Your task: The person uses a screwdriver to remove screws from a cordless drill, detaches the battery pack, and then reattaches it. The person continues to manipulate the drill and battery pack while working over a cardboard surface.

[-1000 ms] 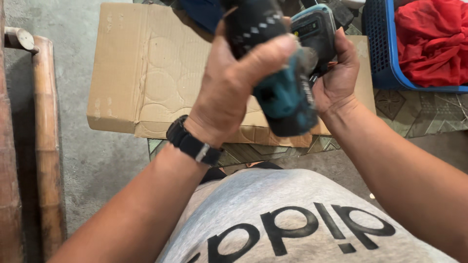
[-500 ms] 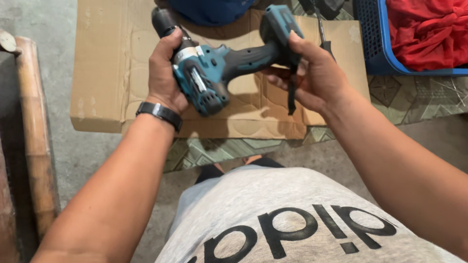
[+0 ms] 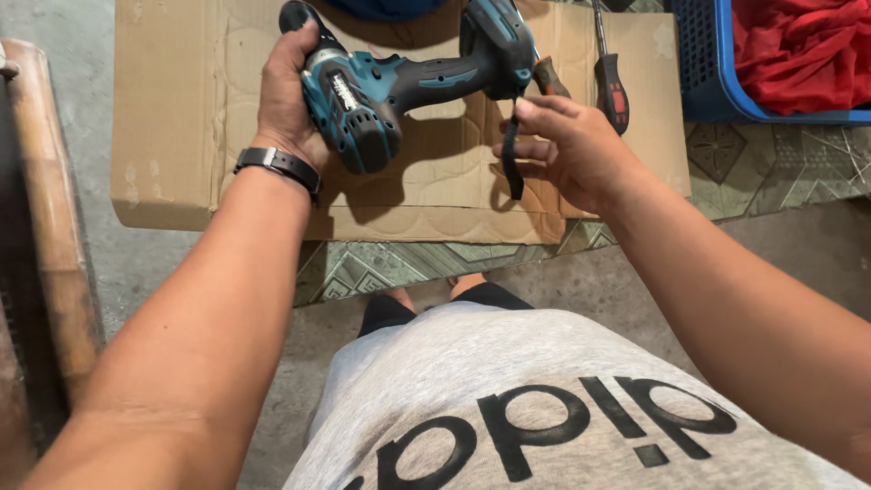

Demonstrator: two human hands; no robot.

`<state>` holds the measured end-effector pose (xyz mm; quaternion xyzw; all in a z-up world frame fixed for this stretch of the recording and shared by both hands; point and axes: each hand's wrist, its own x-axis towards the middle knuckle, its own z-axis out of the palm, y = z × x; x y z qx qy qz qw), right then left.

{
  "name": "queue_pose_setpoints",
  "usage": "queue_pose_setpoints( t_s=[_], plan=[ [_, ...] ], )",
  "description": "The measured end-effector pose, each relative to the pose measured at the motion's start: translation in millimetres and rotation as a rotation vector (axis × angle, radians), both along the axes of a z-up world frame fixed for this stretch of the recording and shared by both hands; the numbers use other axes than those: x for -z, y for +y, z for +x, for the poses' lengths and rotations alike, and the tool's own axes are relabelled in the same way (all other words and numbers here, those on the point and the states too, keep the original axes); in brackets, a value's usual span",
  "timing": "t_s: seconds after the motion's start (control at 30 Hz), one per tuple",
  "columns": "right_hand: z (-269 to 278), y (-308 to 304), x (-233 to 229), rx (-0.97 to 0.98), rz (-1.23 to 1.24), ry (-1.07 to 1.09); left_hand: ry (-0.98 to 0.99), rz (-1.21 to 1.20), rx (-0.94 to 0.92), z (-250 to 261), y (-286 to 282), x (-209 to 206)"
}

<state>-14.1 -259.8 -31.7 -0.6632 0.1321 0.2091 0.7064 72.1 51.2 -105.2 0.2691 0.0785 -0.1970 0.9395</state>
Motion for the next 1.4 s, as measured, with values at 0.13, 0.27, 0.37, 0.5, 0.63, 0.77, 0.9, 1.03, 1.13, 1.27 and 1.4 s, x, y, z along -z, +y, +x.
queue_pose_setpoints(
  t_s=[0.13,0.27,0.37,0.5,0.63,0.77,0.9,1.03,1.13,1.27,1.4],
  plan=[
    [-6.1,-10.1,13.8,0.024,-0.051,0.032,0.0,0.022,0.022,0.5,4.4,0.6],
    [-12.8,-16.8,33.6,0.092,-0.068,0.07,-0.005,0.076,0.052,-2.1,6.7,4.6],
    [-15.1,-19.7,46.7,0.149,-0.048,0.019,-0.027,0.107,0.041,-3.7,7.3,8.7],
    [-14.2,-18.9,62.1,0.215,-0.033,-0.048,-0.029,0.05,0.071,-4.9,8.6,12.9],
    [-18.4,-18.2,71.4,0.25,-0.063,-0.099,-0.02,0.018,0.099,-4.3,12.3,20.7],
    [-20.1,-15.5,68.8,0.263,-0.07,-0.122,-0.061,0.025,0.109,-2.5,13.5,23.3],
    [-18.4,-17.1,66.1,0.267,-0.064,-0.11,-0.054,0.041,0.081,-3.7,9.6,21.8],
    [-20.6,-13.5,68.9,0.265,-0.107,-0.14,-0.018,0.073,0.059,-3.6,5.4,16.1],
    [-18.2,-12.1,66.9,0.274,-0.125,-0.133,0.095,0.093,0.012,-7.8,2.9,13.6],
    [-14.8,-15.6,65.3,0.285,-0.106,-0.078,-0.033,0.055,0.01,-8.1,3.3,18.2],
    [-14.2,-13.8,63.3,0.293,-0.126,-0.064,-0.052,0.052,0.002,-4.9,4.4,24.1]
  ],
)
